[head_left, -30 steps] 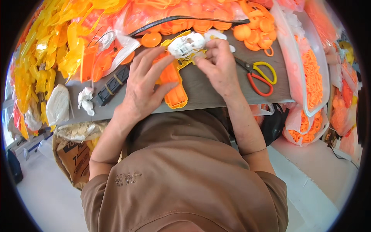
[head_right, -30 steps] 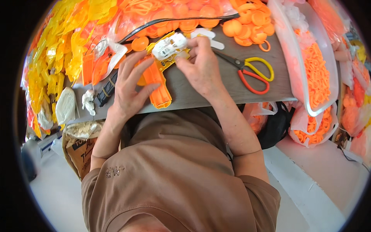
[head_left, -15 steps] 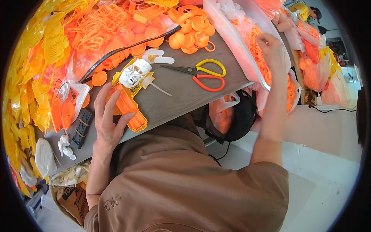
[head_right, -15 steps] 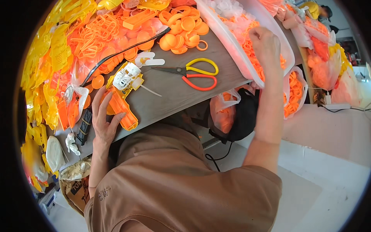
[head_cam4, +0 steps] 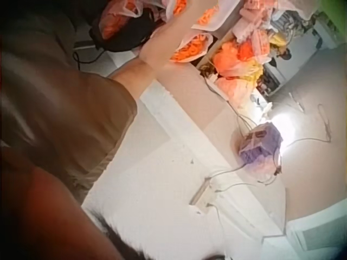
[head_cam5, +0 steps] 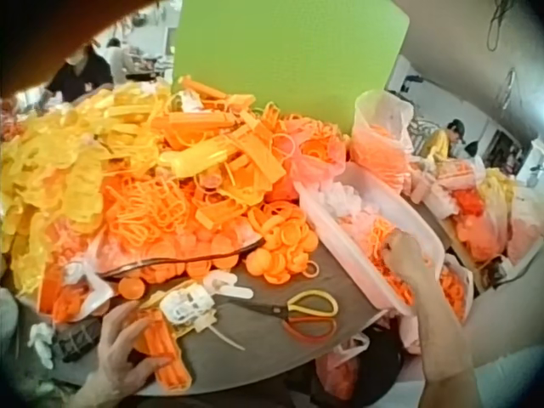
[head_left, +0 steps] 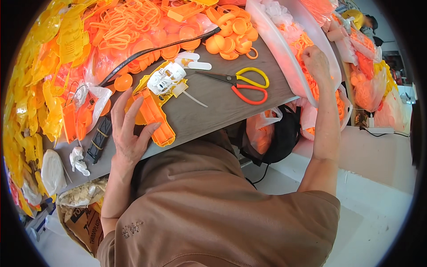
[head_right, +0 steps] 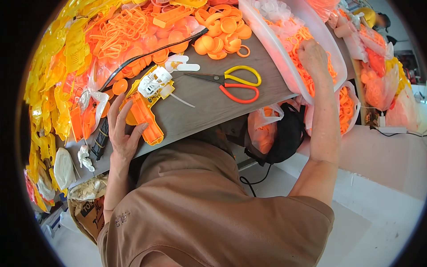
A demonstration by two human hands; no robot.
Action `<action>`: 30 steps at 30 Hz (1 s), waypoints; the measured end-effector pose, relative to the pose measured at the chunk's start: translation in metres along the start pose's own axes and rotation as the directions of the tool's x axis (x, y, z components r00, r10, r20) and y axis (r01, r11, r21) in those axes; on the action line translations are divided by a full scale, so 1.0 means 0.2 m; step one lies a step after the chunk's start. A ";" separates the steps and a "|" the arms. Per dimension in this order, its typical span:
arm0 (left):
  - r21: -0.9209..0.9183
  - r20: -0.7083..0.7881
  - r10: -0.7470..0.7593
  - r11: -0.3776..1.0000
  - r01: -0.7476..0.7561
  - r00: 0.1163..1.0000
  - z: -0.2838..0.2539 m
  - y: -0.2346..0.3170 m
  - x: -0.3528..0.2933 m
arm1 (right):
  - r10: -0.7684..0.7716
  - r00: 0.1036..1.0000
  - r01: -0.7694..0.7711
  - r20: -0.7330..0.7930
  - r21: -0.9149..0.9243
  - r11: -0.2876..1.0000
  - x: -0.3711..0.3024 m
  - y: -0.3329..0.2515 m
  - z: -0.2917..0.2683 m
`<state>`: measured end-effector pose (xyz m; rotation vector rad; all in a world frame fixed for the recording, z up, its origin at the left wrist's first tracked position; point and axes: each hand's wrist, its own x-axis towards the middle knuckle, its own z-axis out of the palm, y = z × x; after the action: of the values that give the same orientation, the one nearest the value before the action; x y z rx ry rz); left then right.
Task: Assembling the components of a yellow and orange plastic toy bubble gun at a workstation.
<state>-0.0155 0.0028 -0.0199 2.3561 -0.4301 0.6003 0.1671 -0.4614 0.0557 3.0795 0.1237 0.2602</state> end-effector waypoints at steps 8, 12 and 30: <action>-0.262 -0.039 -0.069 0.963 0.056 0.997 -0.16 0.20 0.04 | -0.086 0.993 0.119 -0.085 0.813 0.570 -0.32 -0.69 -0.27; -0.605 0.336 -0.251 0.681 0.412 0.908 -0.11 0.33 0.07 | -0.685 0.713 0.508 -0.148 0.783 0.359 -0.60 -1.16 -0.16; 0.025 -0.122 0.023 0.999 -0.020 0.992 -0.09 0.10 0.08 | -0.572 0.758 0.604 -0.314 0.669 0.432 -0.62 -1.38 0.13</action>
<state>-0.0159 -0.0022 0.0106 2.3248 -0.3948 0.7590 0.0294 -0.1976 -0.0046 3.4529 1.7100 0.2730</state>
